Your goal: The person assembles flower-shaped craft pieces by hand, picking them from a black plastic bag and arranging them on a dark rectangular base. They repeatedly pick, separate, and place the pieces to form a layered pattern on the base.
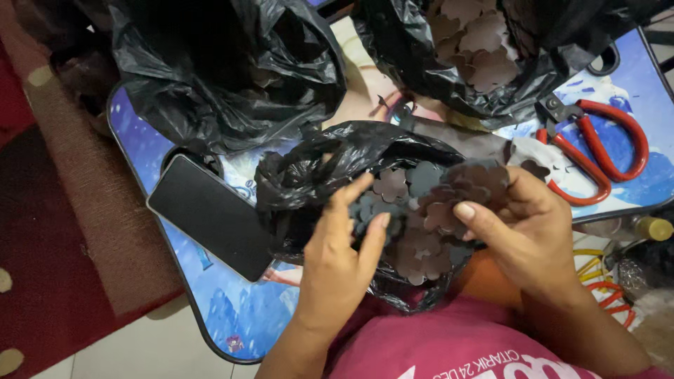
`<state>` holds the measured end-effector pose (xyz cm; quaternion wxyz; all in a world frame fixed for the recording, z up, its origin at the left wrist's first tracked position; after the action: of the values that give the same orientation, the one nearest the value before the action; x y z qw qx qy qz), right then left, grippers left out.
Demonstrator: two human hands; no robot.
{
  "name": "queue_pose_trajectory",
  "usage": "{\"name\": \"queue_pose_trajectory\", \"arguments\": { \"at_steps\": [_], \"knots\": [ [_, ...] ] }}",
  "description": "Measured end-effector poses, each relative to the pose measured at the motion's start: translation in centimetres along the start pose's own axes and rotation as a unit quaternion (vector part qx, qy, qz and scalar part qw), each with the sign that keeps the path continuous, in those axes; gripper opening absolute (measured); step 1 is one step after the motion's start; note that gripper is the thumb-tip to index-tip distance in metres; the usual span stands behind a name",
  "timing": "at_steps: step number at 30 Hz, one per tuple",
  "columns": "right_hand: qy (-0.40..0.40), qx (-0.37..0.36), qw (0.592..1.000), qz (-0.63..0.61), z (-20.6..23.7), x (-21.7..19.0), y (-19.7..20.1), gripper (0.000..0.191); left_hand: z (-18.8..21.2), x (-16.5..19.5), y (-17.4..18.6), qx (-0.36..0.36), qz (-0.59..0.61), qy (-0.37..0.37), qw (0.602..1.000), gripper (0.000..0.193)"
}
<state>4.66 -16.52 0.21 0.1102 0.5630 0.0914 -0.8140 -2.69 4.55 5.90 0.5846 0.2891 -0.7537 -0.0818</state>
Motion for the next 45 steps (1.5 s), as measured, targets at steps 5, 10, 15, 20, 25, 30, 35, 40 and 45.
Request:
{"name": "queue_pose_trajectory", "arguments": {
  "at_steps": [5, 10, 15, 20, 25, 30, 35, 40, 45],
  "knots": [
    [-0.037, -0.031, 0.998, -0.048, -0.6, 0.1, -0.4, 0.035, 0.5, -2.1, -0.5, -0.018, 0.035, 0.130, 0.991, 0.085],
    [-0.044, -0.051, 0.996, -0.063, -0.7, 0.7, -0.4, 0.035, 0.6, -0.5, -0.9, -0.027, -0.071, -0.037, 0.996, 0.061],
    [-0.044, -0.077, 0.994, -0.060, -0.9, 0.8, -0.9, 0.031, 1.3, -1.1, -1.6, -0.060, -0.264, -0.080, 0.959, 0.046],
    [-0.015, -0.108, 0.989, -0.096, -0.6, -0.4, -1.8, 0.030, 1.4, 0.6, -1.3, -0.008, -0.338, -0.178, 0.924, 0.048],
    [0.053, -0.003, 0.998, 0.031, 0.3, -1.3, -1.0, 0.033, 0.5, 1.8, -0.1, 0.049, -0.320, -0.171, 0.931, 0.049],
    [0.371, 0.087, 0.874, 0.302, 3.0, -5.4, -1.9, 0.033, 0.2, 1.4, 0.2, 0.025, -0.191, -0.105, 0.976, 0.042],
    [0.558, 0.045, 0.719, 0.411, 4.9, -7.4, -4.4, 0.040, 1.5, -1.7, -0.9, -0.055, 0.181, 0.130, 0.973, 0.046],
    [0.519, 0.023, 0.762, 0.387, 4.3, -7.3, -5.9, 0.038, 1.9, -2.8, -2.4, -0.038, 0.373, 0.182, 0.909, 0.052],
    [0.217, -0.003, 0.966, 0.142, 1.6, -3.9, -3.2, 0.032, 2.0, -4.1, -2.0, 0.020, 0.347, 0.186, 0.919, 0.025]
  ]
}}
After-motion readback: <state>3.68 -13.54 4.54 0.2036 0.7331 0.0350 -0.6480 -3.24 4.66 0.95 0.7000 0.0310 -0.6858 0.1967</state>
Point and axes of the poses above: each hand's wrist, its own z-axis away from the middle knuckle, its own y-axis out of the back of the hand, x = y × z, the point moved 8 cm from there along -z, towards the middle knuckle, and after that the axes turned 6 degrees about -y, right-handed, at the moved point
